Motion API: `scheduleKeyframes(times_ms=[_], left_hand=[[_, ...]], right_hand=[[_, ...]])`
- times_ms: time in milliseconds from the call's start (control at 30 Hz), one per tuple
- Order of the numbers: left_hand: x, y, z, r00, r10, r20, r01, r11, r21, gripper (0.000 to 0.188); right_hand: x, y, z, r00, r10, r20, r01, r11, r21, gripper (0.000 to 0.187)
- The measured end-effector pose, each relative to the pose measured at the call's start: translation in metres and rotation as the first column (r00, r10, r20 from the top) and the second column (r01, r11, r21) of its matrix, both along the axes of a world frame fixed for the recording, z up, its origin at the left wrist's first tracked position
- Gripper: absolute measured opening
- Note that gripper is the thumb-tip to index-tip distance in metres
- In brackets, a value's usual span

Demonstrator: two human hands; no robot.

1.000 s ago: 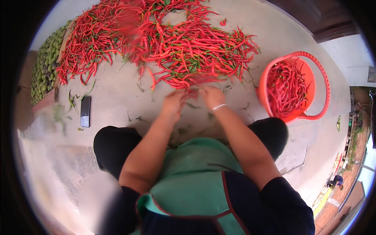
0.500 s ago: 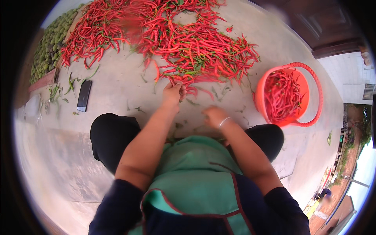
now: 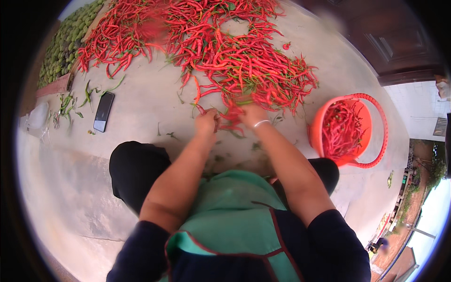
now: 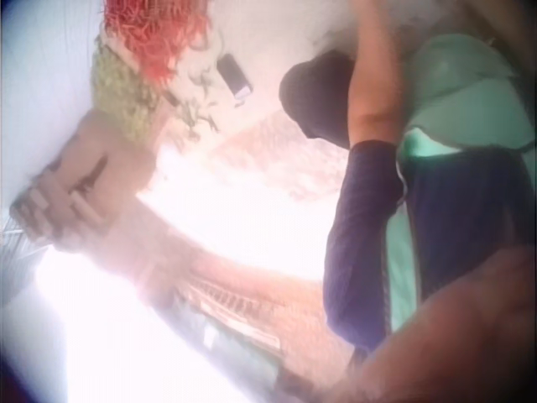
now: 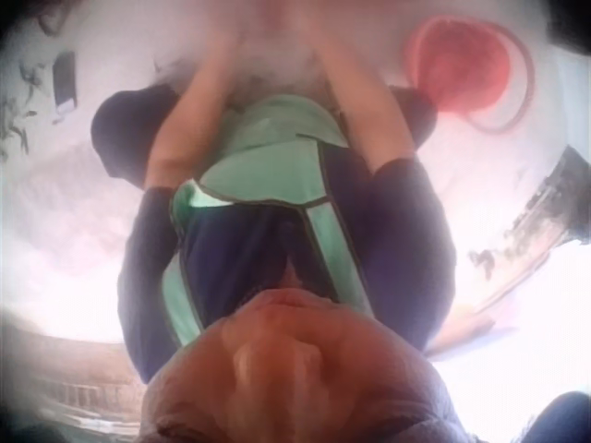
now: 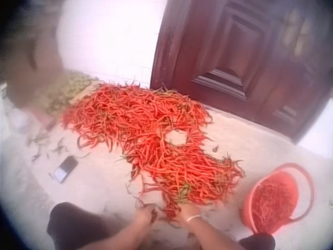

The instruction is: The person sorts red chili peppers by hand, picking them from a large pile on the floor and putting them into a red plastic basket.

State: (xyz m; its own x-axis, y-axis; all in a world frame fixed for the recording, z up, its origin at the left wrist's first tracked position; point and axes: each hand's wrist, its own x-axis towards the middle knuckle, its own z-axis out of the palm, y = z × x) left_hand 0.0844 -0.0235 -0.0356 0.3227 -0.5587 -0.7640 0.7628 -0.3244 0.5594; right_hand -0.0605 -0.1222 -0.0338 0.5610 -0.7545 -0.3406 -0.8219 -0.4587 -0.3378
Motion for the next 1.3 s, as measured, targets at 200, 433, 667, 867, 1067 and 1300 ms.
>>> scheduleKeyframes(times_ms=[200,433,667,867,1067,1300], left_hand=[[-0.037,-0.009,0.043,0.938,-0.327,-0.114,0.28,0.91,-0.305,0.018],[-0.067,0.01,0.083,0.403,-0.11,0.908,0.622,0.761,-0.184,0.025],[-0.054,0.019,0.097,-0.34,0.128,0.932,0.737,0.652,0.179,0.039],[-0.04,0.024,0.092,0.713,-0.421,0.56,0.6,0.781,-0.177,0.021],[-0.058,0.048,0.112,0.879,-0.477,0.003,0.437,0.804,-0.404,0.025],[-0.053,0.049,0.104,0.836,-0.538,0.108,0.532,0.747,-0.398,0.025]], right_hand=[[-0.051,0.036,0.056,0.792,-0.443,0.42,0.183,0.829,0.529,0.02],[-0.081,0.064,0.082,0.687,-0.527,0.5,0.32,0.838,0.442,0.021],[-0.086,0.078,0.102,0.461,-0.67,0.582,0.101,0.691,0.716,0.019],[-0.089,0.08,0.116,0.372,-0.671,0.641,0.123,0.721,0.682,0.018],[-0.069,0.109,0.105,0.525,-0.585,0.618,0.043,0.744,0.667,0.019],[-0.081,0.098,0.114,0.725,-0.346,0.596,0.118,0.914,0.388,0.028]])
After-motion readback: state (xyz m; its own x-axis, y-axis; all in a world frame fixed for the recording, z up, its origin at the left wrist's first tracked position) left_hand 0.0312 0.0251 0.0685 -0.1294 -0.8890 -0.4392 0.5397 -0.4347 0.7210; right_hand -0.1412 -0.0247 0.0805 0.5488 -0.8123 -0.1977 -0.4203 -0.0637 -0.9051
